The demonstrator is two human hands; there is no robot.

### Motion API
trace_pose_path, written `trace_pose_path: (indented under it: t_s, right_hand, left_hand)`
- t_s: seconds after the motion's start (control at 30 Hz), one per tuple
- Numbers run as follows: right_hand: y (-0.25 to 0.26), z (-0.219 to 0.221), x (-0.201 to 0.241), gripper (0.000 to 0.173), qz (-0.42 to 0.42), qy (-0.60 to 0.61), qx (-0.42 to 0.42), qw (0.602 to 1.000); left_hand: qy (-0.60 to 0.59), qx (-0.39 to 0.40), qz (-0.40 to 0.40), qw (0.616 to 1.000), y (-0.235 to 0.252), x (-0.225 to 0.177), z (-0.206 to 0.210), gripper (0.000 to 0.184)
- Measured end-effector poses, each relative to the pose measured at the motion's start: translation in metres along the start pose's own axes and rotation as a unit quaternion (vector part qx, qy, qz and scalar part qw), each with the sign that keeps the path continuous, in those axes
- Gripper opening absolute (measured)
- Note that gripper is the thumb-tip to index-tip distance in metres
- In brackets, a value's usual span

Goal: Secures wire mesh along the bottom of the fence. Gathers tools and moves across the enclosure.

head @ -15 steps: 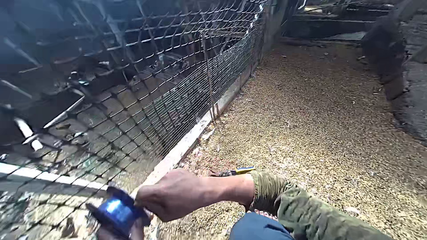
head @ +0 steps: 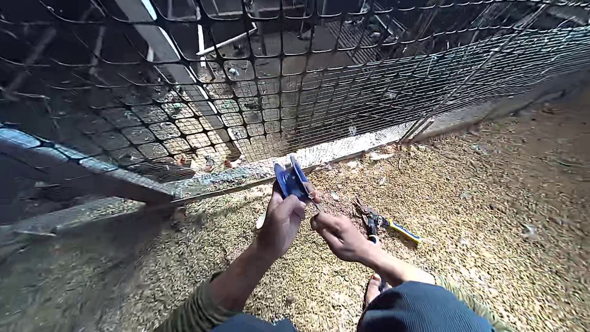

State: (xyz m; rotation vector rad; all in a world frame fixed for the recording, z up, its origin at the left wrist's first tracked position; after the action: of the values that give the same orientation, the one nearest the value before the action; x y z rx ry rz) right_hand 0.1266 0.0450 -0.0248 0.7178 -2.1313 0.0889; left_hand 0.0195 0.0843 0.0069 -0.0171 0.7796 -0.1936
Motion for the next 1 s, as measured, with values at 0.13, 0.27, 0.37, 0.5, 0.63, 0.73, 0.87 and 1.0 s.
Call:
trace_pose_path:
  t_s: [0.13,0.27,0.37,0.5,0.63,0.73,0.87,1.0]
  right_hand:
    - [-0.011,0.016,-0.032,0.035,0.075,0.060,0.048,0.994]
    - [-0.018,0.028,-0.031,0.038,0.067,0.054,0.095,0.992]
    - [-0.019,0.036,-0.026,0.038,0.055,0.039,0.119,0.991]
    - [-0.022,0.043,-0.026,0.038,0.065,0.033,0.151,0.986]
    - [-0.025,0.018,-0.026,0.034,0.075,0.010,-0.003,0.997]
    - [-0.023,0.009,-0.027,0.032,0.091,0.051,-0.050,0.993]
    - [-0.024,0.029,-0.024,0.027,-0.012,0.073,-0.055,0.996]
    - [-0.022,0.024,-0.052,0.028,-0.012,0.103,0.008,0.995]
  left_hand:
    - [-0.055,-0.032,-0.023,0.998,-0.005,0.014,-0.012,0.024]
    - [-0.023,-0.081,-0.007,0.996,-0.010,0.014,-0.030,0.036]
    - [0.008,-0.100,0.007,0.995,-0.012,0.015,-0.035,0.048]
    - [0.074,-0.152,0.007,0.986,-0.018,0.022,-0.051,0.084]
    - [0.074,-0.165,0.016,0.983,-0.020,0.023,-0.057,0.036]
    - [0.034,-0.186,0.024,0.982,-0.022,0.024,-0.055,0.022]
    - [0.028,-0.152,0.041,0.987,-0.020,0.009,-0.052,0.046]
    - [0.004,-0.116,0.013,0.993,-0.018,0.010,-0.062,0.050]
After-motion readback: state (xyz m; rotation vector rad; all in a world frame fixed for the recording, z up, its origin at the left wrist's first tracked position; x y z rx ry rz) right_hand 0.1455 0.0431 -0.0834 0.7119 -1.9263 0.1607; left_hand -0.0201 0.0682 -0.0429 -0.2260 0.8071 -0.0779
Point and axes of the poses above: each hand's wrist, its own y-axis towards the middle knuckle, its own z-axis out of the palm, x = y × z, the point moved 10 cm from there along y, towards the middle knuckle, and after that the axes turned 11 degrees about -y, right-handed, at the moved point
